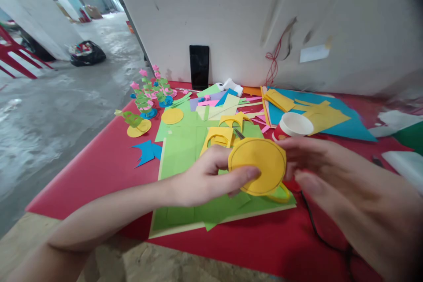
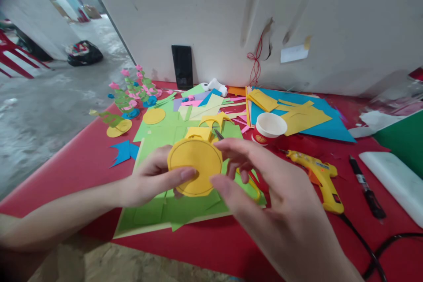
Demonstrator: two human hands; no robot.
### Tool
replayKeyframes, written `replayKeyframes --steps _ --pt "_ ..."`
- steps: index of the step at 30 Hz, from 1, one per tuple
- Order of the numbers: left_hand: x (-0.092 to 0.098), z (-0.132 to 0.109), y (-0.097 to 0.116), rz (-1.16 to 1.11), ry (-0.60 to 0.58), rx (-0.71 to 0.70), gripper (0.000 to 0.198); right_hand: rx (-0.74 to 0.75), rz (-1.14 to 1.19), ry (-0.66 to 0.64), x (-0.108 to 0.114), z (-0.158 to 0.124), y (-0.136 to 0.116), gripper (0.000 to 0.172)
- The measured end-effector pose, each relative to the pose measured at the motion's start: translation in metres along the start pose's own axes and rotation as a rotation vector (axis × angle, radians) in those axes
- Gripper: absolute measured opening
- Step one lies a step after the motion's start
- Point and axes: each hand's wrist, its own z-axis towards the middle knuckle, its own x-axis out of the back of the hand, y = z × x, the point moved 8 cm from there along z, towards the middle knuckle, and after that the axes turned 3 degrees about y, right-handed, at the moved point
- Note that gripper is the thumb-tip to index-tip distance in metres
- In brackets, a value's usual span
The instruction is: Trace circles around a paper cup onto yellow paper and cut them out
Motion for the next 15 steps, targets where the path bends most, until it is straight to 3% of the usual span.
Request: replayKeyframes --steps 4,10,15 --pt "-0.006 0.0 -0.001 0.041 -0.075 -0.001 0.028 -0.221 0.308 -0.11 -0.012 0.005 0.02 0.005" --pt "-0.005 0.003 0.001 0.048 -0.076 -0.024 0.026 -0.398 0.487 -0.108 -0.015 0.0 0.03 0.013" --pt "0.01 0.007 0.01 0.146 0.161 -0.185 0.015 -0.367 0.4 0.067 -0.003 0.002 0.022 0.009"
